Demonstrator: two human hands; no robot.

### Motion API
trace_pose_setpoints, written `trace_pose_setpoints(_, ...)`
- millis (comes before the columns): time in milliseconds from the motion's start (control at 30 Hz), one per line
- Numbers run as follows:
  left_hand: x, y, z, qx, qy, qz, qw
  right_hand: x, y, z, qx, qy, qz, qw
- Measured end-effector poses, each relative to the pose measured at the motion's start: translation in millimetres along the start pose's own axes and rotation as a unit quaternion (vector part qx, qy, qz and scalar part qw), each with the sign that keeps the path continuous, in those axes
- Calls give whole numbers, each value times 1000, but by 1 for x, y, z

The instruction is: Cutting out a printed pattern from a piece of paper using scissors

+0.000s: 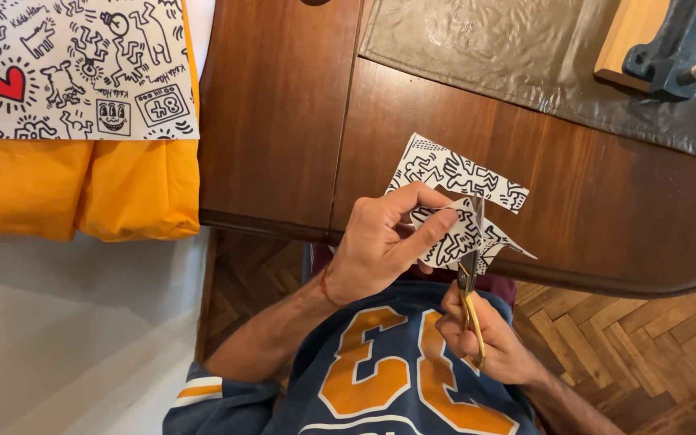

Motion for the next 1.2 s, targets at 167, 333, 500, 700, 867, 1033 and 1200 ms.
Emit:
trace_pose_setpoints(167,1,0,0,-6,1,5,1000,-2,-2,3,6,-13,-9,1000)
trace_pose_setpoints(333,-2,-11,18,-5,51,65,997,6,-15,5,24,24,-16,999)
trace_pose_setpoints(500,2,-18,54,-60,78,125,987,16,-39,15,43,47,19,998)
trace_pose_setpoints(700,-18,-23,66,-76,57,179,979,2,-39,29,86,40,116,989)
trace_pose_setpoints(867,-35,-29,64,-85,36,192,977,-22,-33,38,118,48,184,975)
trace_pose_setpoints(1033,-36,-48,107,-105,119,226,961,-76,-25,67,31,-53,122,991)
trace_pose_setpoints(1200,-9,-79,154,-148,190,271,932,-101,-17,104,52,-106,24,993)
Point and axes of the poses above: each hand's wrist, its own z-axis towards the middle knuckle, its own y-axis out of the palm, x = y × z, the point moved 7 cm from there along z, towards the middle knuckle, and after that the axes turned 5 degrees about -y, right-handed, at the moved point
